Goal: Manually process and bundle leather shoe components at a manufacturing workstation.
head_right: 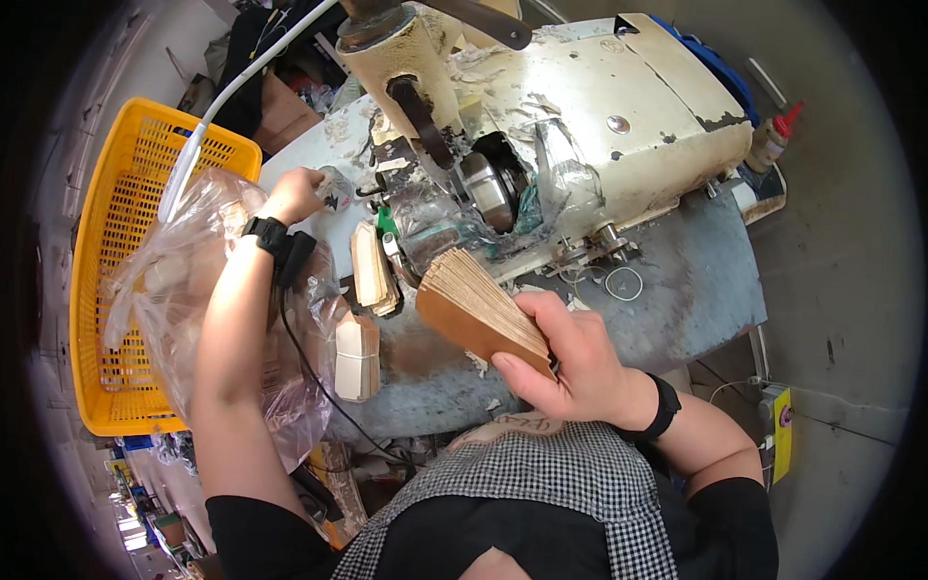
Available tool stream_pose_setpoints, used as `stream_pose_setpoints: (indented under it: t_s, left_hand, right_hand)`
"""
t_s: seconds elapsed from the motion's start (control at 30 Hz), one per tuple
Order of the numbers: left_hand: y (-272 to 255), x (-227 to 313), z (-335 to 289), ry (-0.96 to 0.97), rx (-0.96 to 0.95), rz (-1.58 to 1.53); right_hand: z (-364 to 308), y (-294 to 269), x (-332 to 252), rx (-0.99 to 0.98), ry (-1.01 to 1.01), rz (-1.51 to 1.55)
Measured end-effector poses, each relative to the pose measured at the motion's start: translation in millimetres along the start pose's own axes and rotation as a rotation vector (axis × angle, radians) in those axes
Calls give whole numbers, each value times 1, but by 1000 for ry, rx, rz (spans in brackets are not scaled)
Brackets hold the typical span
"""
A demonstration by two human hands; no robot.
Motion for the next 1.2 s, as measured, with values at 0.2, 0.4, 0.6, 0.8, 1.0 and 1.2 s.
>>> stream_pose_setpoints:
  t_s: [0.2, 0.4, 0.6, 0.8, 1.0, 1.2]
  left_hand:
    - [-7, 17, -5, -59, -7, -59]
    - [9, 23, 4, -151, -137, -3]
    - [-7, 11, -12, -52, 216, -37]
    - [-58, 102, -123, 550, 592, -310]
    - [-28, 190, -160, 927, 462, -272]
    - [-18, 186, -148, 983, 626, -101]
  right_hand:
    - [-1, 2, 2, 23, 68, 33]
    - [-5, 3, -2, -9, 85, 21]
    - [-2, -2, 2, 31, 148, 76]
    - [11, 3, 1, 55, 249, 54]
    - [19, 30, 2, 50, 406, 219]
    - [14, 43, 5, 151, 400, 319]
Point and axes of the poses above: each hand's wrist, its own z-axis towards the middle knuckle, its own y-axis out of the palm, x = y × z, the point moved 2 cm from there along z, towards the middle knuckle, and after that the axes turned 2 degrees about y, right-handed, at the moved point
